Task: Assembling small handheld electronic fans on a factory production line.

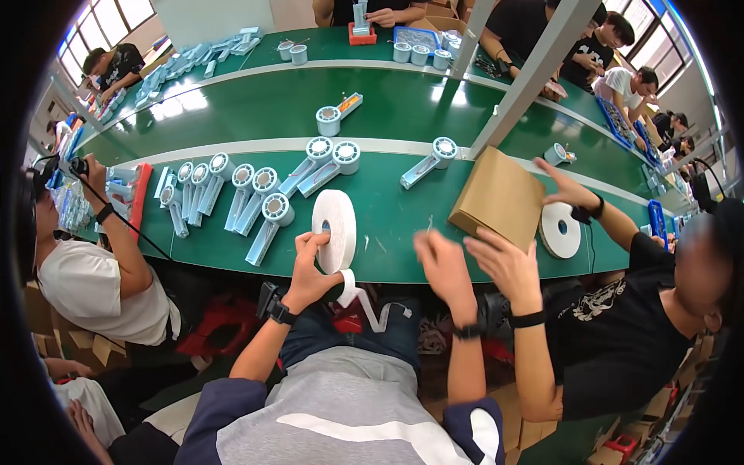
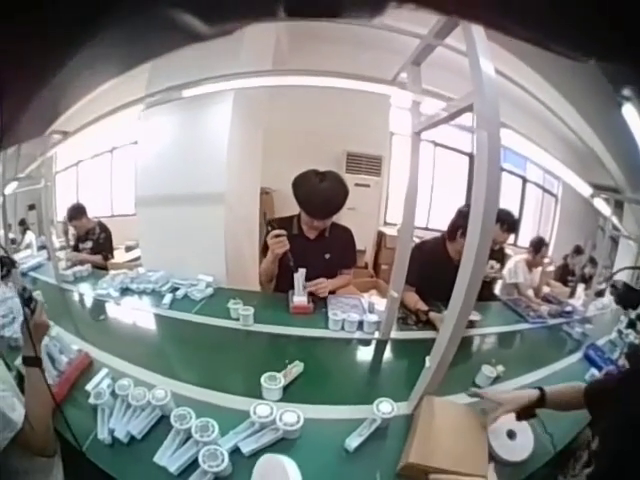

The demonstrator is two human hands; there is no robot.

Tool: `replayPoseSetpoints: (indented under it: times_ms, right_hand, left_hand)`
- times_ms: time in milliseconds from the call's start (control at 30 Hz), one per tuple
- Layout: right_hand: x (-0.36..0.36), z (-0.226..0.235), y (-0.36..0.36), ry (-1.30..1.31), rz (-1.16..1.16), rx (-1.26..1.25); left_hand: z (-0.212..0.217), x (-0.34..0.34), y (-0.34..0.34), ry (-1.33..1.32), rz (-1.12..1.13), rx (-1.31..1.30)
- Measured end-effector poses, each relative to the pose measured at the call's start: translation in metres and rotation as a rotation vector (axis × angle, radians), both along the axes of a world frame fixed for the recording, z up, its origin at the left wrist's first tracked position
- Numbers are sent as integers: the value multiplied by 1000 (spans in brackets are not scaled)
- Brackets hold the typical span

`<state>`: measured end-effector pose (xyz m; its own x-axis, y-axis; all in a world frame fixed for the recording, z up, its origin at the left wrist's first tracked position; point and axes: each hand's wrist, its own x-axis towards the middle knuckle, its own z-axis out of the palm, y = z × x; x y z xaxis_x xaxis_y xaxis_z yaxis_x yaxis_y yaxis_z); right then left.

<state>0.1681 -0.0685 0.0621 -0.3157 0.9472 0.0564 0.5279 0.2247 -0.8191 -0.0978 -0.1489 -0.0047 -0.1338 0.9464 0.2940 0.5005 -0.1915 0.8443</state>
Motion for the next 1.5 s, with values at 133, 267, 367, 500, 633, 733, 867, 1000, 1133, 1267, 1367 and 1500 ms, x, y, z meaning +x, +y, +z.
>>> replayPoseSetpoints:
  times_ms: [133,267,367,500,633,733,867,1000,1133,1267,1367,1500]
  right_hand:
    - [-23,-12,79,-97,-185,199]
    - [-20,16,77,-390,-211,251]
    - [8,37,52,-512,-609,344]
    - [27,32,58,-568,-503,319]
    - [56,14,94,-842,-468,300]
    - [28,19,107,-527,-421,300]
    - [6,-12,112,-277,-318,283]
    - [-16,-27,141,-317,-447,387]
    - [-5,34,157,-334,-638,288]
    - [46,15,172,-726,-519,212]
    - [34,9,176,-585,-479,162]
    - [-25,-12,193,-555,-336,356]
  left_hand:
    - [2,10,1,-6,8,73]
    - [7,-5,4,351,-42,119]
    - [8,-15,7,453,-38,147]
    - [2,-8,24,527,-92,127]
    - [4,0,16,493,-111,85]
    - [9,0,29,470,-74,83]
    - [10,5,34,448,-26,74]
    - [13,17,43,523,-126,54]
    - [10,25,64,525,-138,79]
    - [10,25,60,554,-89,32]
    - [7,21,66,549,-91,42]
    - [8,19,71,543,-94,50]
